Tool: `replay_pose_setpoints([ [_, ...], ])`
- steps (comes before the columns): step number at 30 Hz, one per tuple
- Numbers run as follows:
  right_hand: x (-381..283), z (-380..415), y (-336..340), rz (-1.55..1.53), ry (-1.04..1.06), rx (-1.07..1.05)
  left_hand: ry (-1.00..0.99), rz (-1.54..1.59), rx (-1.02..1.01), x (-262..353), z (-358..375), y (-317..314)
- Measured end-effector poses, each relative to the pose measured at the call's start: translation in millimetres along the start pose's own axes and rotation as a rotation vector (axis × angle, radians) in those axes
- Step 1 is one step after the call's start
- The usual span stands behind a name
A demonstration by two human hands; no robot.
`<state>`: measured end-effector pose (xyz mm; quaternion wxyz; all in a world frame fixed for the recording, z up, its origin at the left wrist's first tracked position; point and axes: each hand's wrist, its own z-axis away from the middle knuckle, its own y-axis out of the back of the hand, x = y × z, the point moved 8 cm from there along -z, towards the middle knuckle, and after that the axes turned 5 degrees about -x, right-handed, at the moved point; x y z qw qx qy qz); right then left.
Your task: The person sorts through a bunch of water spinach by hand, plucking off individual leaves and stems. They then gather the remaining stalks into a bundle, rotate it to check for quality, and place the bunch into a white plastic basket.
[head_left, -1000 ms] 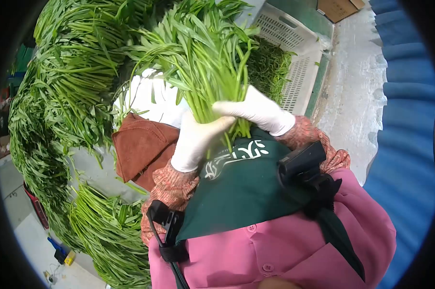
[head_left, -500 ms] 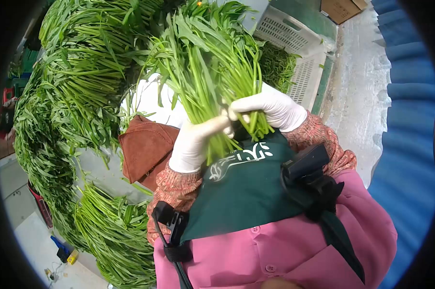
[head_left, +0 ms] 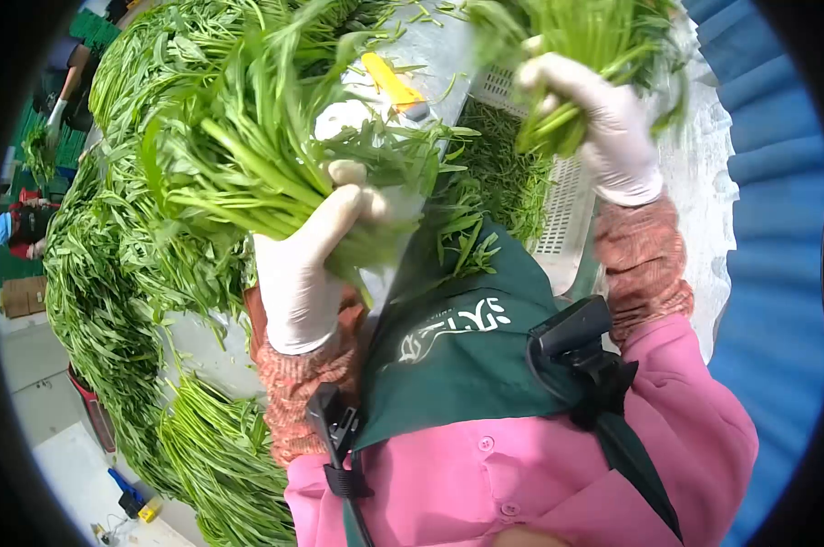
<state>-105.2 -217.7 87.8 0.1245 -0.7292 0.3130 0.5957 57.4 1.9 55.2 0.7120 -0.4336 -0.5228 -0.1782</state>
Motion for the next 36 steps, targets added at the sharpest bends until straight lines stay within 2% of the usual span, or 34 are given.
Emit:
replay_pose_setpoints([
  [1, -0.2, 1.4, -27.9, 0.031, 0.033, -0.107, 0.000, 0.035, 0.030, -10.0, -3.5, -4.8],
  [2, 16.3, 3.8, -57.1, -0.075, 0.014, -0.202, -0.002, 0.072, 0.062, -22.5, -6.3, -4.0],
  [4, 52.0, 14.0, -109.3, -0.448, -0.317, -0.245, 0.171, 0.126, 0.069, -62.3, 2.0, 6.7],
  [6, 48.6, 18.4, -138.8, -0.601, -0.277, -0.190, 0.080, 0.216, 0.055, -67.8, 6.3, 1.1],
  [7, 59.7, 22.1, -146.8, -0.563, -0.393, -0.329, 0.140, 0.222, 0.033, -80.5, 9.3, 8.5],
  [8, 67.4, 25.7, -149.8, -0.600, -0.422, -0.369, 0.203, 0.228, 0.011, -91.2, 13.3, 15.5],
  [12, 79.7, 31.9, -153.7, -0.644, -0.456, -0.463, 0.135, 0.200, 0.005, -93.8, 15.7, 16.1],
  [14, 89.6, 33.5, -142.6, -0.677, -0.518, -0.505, 0.187, 0.242, -0.003, -92.9, 16.2, 16.4],
  [16, 89.1, 33.0, -131.3, -0.762, -0.594, -0.366, 0.194, 0.480, -0.035, -82.3, 13.8, -0.2],
  [18, 86.4, 29.6, -124.4, -0.627, -0.561, -0.439, 0.298, 0.287, 0.050, -94.4, 17.8, 25.3],
  [21, 76.7, 33.1, -136.1, -0.646, -0.645, -0.407, 0.226, 0.317, -0.028, -98.3, 13.0, 18.6],
  [24, 62.7, 18.7, -115.0, -0.604, -0.469, -0.402, 0.237, 0.487, -0.058, -102.3, 19.2, 26.8],
  [25, 56.4, 10.0, -97.1, -0.614, -0.360, -0.271, 0.206, 0.514, -0.058, -100.2, 20.3, 27.2],
  [26, 60.0, 2.2, -70.0, -0.665, -0.136, -0.092, 0.180, 0.505, -0.049, -97.5, 19.6, 28.5],
  [27, 46.7, -2.0, -37.8, -0.670, -0.026, 0.122, 0.152, 0.498, -0.036, -94.9, 18.6, 29.9],
  [28, 35.2, -6.9, -12.3, -0.726, 0.118, 0.226, 0.125, 0.493, -0.021, -93.0, 17.6, 30.9],
  [30, 29.2, -10.1, 2.6, -0.699, 0.105, 0.189, 0.155, 0.334, 0.020, -92.6, 17.1, 28.9],
  [32, 31.0, 3.3, -38.9, -0.433, -0.101, 0.102, 0.260, 0.373, 0.004, -101.3, 18.3, 22.5],
  [34, 43.8, 20.5, -93.8, -0.580, -0.317, -0.070, 0.231, 0.265, 0.017, -101.0, 17.3, 24.7],
  [35, 43.5, 25.2, -109.6, -0.423, -0.407, -0.111, 0.213, 0.207, 0.030, -99.5, 17.1, 27.4],
  [36, 49.3, 30.3, -122.9, -0.470, -0.456, -0.092, 0.191, 0.202, 0.040, -96.2, 17.2, 27.9],
])
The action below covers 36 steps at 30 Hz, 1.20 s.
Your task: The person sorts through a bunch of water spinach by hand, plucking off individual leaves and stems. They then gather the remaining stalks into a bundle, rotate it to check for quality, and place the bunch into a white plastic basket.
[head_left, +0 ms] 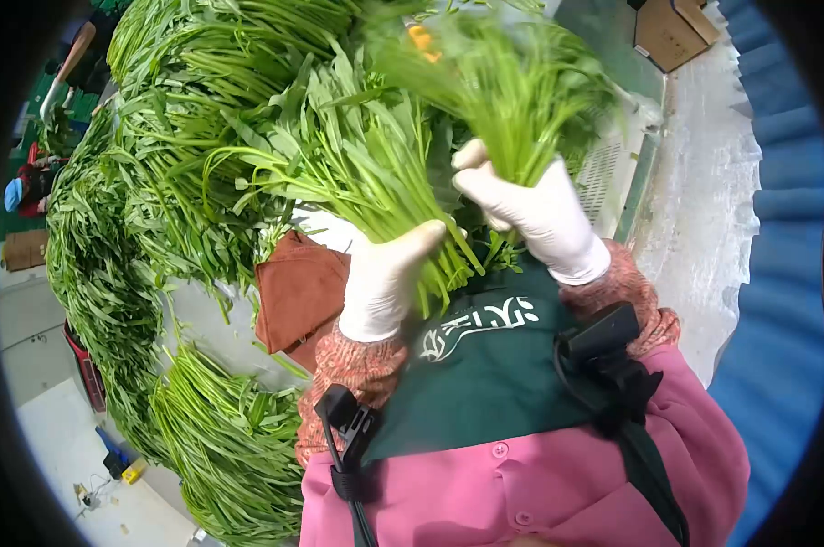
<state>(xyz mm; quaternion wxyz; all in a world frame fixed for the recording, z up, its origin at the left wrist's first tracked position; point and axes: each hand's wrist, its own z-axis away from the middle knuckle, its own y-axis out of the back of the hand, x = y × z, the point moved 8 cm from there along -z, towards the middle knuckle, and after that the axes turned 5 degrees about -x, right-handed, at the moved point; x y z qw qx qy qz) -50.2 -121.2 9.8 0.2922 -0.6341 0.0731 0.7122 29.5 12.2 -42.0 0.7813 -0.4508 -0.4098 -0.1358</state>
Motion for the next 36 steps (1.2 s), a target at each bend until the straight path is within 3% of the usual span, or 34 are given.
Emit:
replay_pose_setpoints([
  [2, 13.1, -11.9, -13.7, 0.227, 0.045, -0.077, -0.034, -0.010, 0.019, 4.0, 4.1, -3.8],
  [4, 16.9, -21.0, -29.0, 0.433, 0.295, -0.061, -0.083, -0.073, -0.003, 4.4, 6.4, -6.0],
  [8, 35.0, -31.6, -24.8, 0.335, 0.110, -0.138, 0.067, 0.005, -0.079, -11.0, 7.2, 3.7],
  [12, 46.3, -23.4, -20.3, -0.046, -0.202, -0.159, 0.159, 0.183, -0.148, -17.0, 9.4, 2.1],
  [13, 36.6, -24.6, -14.4, 0.091, -0.106, -0.158, 0.107, 0.163, -0.112, -16.7, 9.1, 5.3],
  [16, 28.6, -15.7, -10.7, 0.046, -0.112, -0.103, 0.115, 0.188, -0.116, -17.2, 11.2, 6.3],
  [20, 36.4, -3.2, -12.1, -0.171, -0.106, -0.213, 0.124, 0.210, -0.081, -21.8, 9.0, 15.1],
  [24, 33.5, 11.1, -18.7, -0.087, -0.241, -0.247, 0.039, 0.158, -0.118, -8.5, 7.9, 2.1],
  [25, 36.3, 14.8, -19.2, -0.113, -0.278, -0.289, 0.016, 0.088, -0.017, -8.5, 8.2, 8.5],
  [28, 37.9, 23.3, -7.3, -0.135, -0.329, -0.265, 0.004, 0.119, -0.025, -12.0, 6.8, 15.6],
  [30, 13.0, 13.7, 16.1, -0.161, -0.073, -0.170, 0.024, 0.141, -0.040, -13.7, 9.4, 20.0],
  [32, -4.0, 5.4, 42.1, 0.224, -0.012, 0.075, 0.019, 0.141, -0.027, -14.2, 9.9, 16.5],
  [34, -0.8, 5.1, 45.2, 0.209, -0.046, 0.020, 0.007, 0.109, 0.023, -17.8, 9.9, 20.8],
  [36, 3.8, 4.6, 33.4, 0.135, -0.029, -0.023, -0.004, 0.120, -0.067, -10.4, 10.3, 10.5],
])
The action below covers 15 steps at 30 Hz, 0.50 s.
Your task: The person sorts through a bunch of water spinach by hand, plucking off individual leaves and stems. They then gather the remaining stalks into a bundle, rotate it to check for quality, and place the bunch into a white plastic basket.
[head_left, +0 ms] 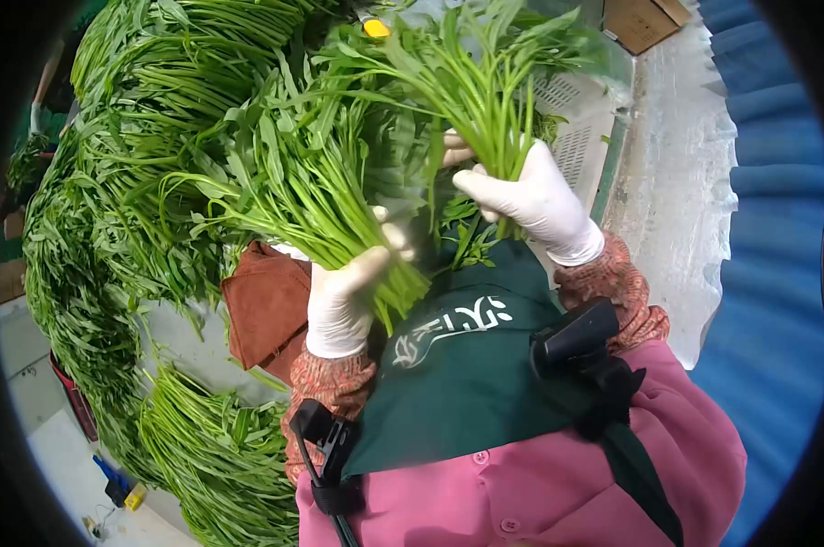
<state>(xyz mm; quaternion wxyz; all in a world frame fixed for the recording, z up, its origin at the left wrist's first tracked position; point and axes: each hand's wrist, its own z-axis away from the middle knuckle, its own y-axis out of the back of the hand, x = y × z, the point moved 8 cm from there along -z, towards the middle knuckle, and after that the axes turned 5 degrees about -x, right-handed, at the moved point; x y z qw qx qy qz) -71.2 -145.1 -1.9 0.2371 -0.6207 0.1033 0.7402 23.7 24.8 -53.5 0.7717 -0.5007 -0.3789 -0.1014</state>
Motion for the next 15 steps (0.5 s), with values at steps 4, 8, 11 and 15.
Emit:
replay_pose_setpoints([
  [4, 11.0, -13.3, -27.4, 0.036, 0.002, -0.141, -0.007, -0.016, -0.005, 5.2, 6.5, -7.9],
  [8, 9.2, -22.8, -17.1, 0.043, 0.077, -0.099, -0.094, 0.004, 0.010, 11.6, 9.8, -1.0],
  [11, 6.5, -23.2, -23.7, 0.007, 0.115, -0.222, -0.056, 0.003, 0.034, 8.4, 1.6, -4.9],
  [15, 10.5, -13.4, -62.7, 0.185, 0.112, -0.470, -0.051, -0.007, 0.048, 1.5, 2.5, -9.8],
])
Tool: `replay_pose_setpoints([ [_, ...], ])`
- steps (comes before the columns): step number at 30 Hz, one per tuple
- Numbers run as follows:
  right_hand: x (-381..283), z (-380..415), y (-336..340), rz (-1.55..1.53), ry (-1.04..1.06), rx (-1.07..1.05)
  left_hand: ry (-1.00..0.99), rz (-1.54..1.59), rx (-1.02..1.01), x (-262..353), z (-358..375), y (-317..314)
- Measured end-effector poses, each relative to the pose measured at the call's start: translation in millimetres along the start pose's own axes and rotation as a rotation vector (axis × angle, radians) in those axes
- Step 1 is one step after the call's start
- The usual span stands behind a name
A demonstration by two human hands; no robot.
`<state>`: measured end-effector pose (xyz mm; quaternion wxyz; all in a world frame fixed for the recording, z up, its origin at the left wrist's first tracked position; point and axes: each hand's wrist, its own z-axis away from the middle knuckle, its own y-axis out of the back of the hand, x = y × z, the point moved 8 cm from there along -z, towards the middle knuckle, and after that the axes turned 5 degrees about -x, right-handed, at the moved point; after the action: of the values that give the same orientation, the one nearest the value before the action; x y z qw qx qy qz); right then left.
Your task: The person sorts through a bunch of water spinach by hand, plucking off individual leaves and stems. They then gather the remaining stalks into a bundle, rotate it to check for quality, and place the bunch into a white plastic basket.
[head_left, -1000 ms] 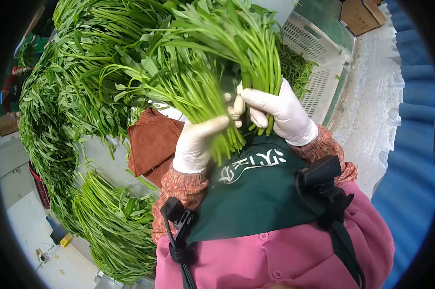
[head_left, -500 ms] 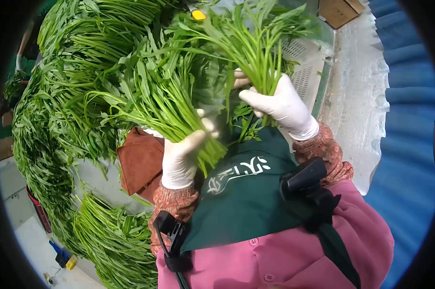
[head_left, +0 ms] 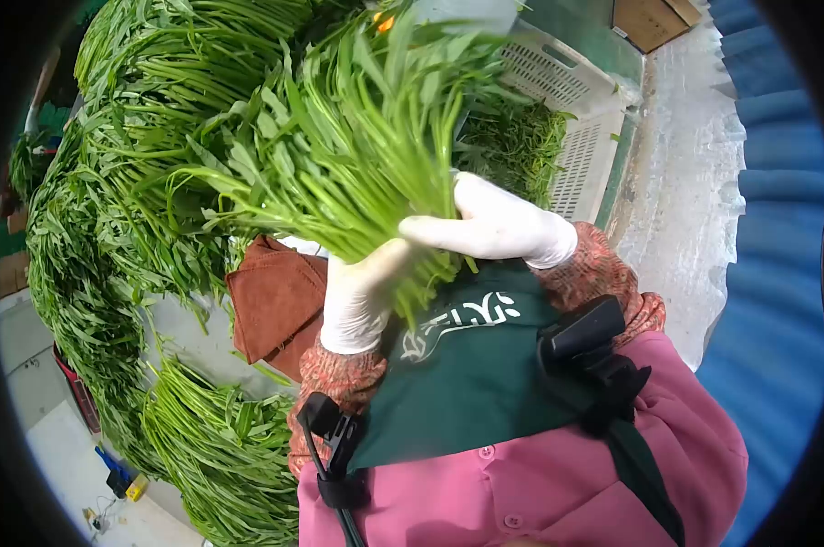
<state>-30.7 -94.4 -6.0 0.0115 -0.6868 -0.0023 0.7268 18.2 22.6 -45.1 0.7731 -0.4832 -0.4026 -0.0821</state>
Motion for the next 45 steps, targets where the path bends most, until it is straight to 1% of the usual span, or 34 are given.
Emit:
replay_pose_setpoints([
  [1, 1.3, -5.1, -7.6, -0.008, 0.120, -0.010, -0.011, 0.021, -0.046, -0.4, -0.7, -2.4],
  [2, 14.0, -3.8, -10.3, -0.122, 0.003, -0.050, -0.033, -0.048, 0.028, -0.5, 0.2, -2.2],
  [3, 19.3, -2.2, -13.3, -0.232, -0.114, -0.092, 0.011, -0.026, -0.008, -0.3, -0.6, -5.3],
  [4, 14.3, -3.6, -12.9, -0.199, -0.123, -0.088, 0.002, -0.056, 0.025, -1.3, 0.5, -0.2],
  [5, 7.7, 2.6, -2.8, -0.003, -0.276, -0.064, -0.007, -0.087, 0.053, -2.1, 0.6, 3.9],
  [7, 24.8, 4.3, 11.6, -0.093, -0.237, 0.063, 0.012, -0.026, 0.062, 0.9, -3.6, -0.3],
  [8, 26.9, 5.3, 14.6, -0.302, -0.107, 0.117, 0.001, -0.007, 0.076, 4.7, -3.1, -3.6],
  [9, 26.4, 8.5, 20.0, -0.320, -0.072, 0.196, 0.013, 0.039, 0.062, 6.1, -3.0, -4.8],
  [11, 24.7, 13.4, 19.5, -0.414, -0.113, 0.211, 0.058, 0.049, 0.004, 7.5, -2.6, -12.4],
  [14, 24.4, 14.2, 15.7, -0.333, -0.251, 0.259, 0.049, -0.079, 0.102, -1.4, -0.5, 9.5],
  [17, 11.2, 6.1, 7.5, -0.394, -0.129, 0.372, 0.021, -0.113, 0.111, 0.8, -0.8, 8.2],
  [18, 9.1, 5.0, 6.5, -0.472, -0.096, 0.488, 0.030, -0.095, 0.099, 0.3, -0.6, 6.8],
  [21, 10.7, -9.4, 5.6, -0.464, -0.027, 0.428, 0.026, -0.085, 0.023, -6.4, -2.7, 10.2],
  [22, 16.8, -14.9, 6.4, -0.367, -0.064, 0.417, 0.039, -0.072, 0.004, -6.2, -3.7, 5.6],
  [25, 19.4, -18.8, 4.5, -0.433, -0.055, 0.454, 0.100, -0.004, 0.003, -5.9, -1.1, 6.1],
  [29, 12.0, -4.7, 6.9, -0.528, -0.107, 0.556, 0.131, 0.137, -0.064, -5.0, -0.3, 6.6],
  [30, 12.9, -3.2, 12.3, -0.420, -0.082, 0.554, 0.130, 0.157, -0.078, -6.6, -0.9, 11.3],
  [33, 5.3, -0.9, 5.5, -0.445, -0.051, 0.417, 0.113, 0.168, -0.063, -8.9, -0.6, 14.8],
  [35, 0.4, 1.3, 1.5, -0.425, -0.050, 0.430, 0.088, 0.165, -0.074, -14.1, -1.2, 19.0],
  [37, 2.1, -0.8, 0.9, -0.412, -0.047, 0.425, 0.057, 0.085, -0.031, -7.0, -0.8, 10.1],
  [38, 6.4, -1.3, 1.1, -0.335, -0.123, 0.382, 0.057, 0.029, -0.025, -4.1, -1.2, 11.3],
  [39, 6.2, 1.8, 3.0, -0.385, -0.113, 0.364, 0.056, -0.027, -0.016, -1.7, -1.8, 12.9],
  [40, 5.9, 6.3, 6.1, -0.433, -0.105, 0.344, 0.031, 0.083, 0.001, -4.0, -3.6, 18.2],
  [41, 5.8, 10.1, 9.0, -0.481, -0.097, 0.324, 0.039, 0.072, 0.010, -2.8, -3.1, 20.3],
  [42, 9.7, 16.6, 21.1, -0.460, -0.111, 0.438, 0.050, 0.061, 0.018, -0.8, -3.0, 22.7],
  [43, -1.8, 20.1, 36.7, -0.480, 0.058, 0.468, 0.063, 0.050, 0.026, 0.2, -2.3, 24.4],
  [45, -11.5, 33.8, 75.0, -0.130, 0.038, 0.659, 0.050, 0.003, 0.015, 0.2, -0.9, 19.2],
])
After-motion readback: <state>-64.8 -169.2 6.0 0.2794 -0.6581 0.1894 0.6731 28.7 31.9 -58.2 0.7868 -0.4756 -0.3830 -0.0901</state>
